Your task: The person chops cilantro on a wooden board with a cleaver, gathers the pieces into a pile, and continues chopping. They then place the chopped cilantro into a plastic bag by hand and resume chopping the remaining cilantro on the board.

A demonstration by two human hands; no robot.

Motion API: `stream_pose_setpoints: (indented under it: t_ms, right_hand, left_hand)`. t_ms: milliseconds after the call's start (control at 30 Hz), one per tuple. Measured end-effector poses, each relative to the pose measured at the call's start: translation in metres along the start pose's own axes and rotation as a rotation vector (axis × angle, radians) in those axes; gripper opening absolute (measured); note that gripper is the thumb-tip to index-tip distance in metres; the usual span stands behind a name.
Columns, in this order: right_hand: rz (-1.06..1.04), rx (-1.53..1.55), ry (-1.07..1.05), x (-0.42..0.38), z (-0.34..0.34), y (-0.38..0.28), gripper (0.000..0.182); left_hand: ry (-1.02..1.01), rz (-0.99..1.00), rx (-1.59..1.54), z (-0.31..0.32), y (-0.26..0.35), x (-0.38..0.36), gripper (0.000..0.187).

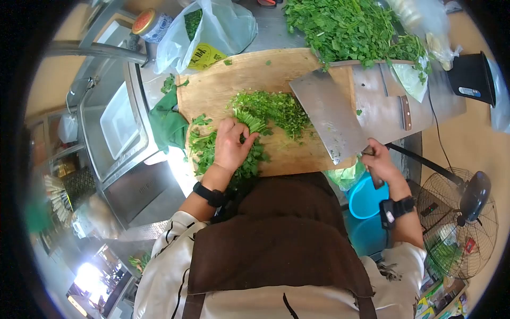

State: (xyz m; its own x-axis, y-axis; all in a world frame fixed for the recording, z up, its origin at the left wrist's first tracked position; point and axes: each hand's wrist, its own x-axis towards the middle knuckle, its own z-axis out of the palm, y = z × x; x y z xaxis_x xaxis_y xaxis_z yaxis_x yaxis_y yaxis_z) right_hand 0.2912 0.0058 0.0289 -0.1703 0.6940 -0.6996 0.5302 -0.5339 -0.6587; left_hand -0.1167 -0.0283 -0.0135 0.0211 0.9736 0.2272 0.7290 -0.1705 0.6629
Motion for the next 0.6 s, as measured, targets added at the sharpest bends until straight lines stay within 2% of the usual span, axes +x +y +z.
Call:
stream_pose_setpoints:
  t_ms: [100,133,267,367,500,533,600]
  right_hand:
    - [0.098,0.292,-0.121,-0.042,0.011,-0.058,0.029]
    - [0.074,0.264,-0.080,-0.051,0.017,-0.064,0.028]
    - [-0.083,-0.007,0.143,-0.075,0.059,-0.053,0.026]
    - [-0.592,-0.489,0.341,-0.075,0.085,-0.056,0.024]
    - [-0.737,-0.641,0.275,-0.057,0.112,-0.084,0.028]
    - [-0.703,-0.608,0.212,-0.052,0.119,-0.089,0.028]
    - [-0.757,-0.651,0.215,-0.044,0.130,-0.094,0.028]
  left_hand:
    - [-0.030,0.009,0.031,-0.003,0.001,0.005,0.027]
    - [-0.053,-0.008,0.038,-0.003,0.002,0.007,0.027]
    - [-0.102,-0.015,0.064,-0.009,0.003,0.009,0.026]
    - [-0.100,0.003,0.059,-0.010,0.001,0.010,0.026]
    - [-0.103,-0.023,0.036,-0.007,-0.001,0.007,0.026]
    - [-0.098,-0.024,0.035,-0.008,0.000,0.006,0.026]
    - [-0.086,-0.025,0.031,-0.008,0.002,0.006,0.026]
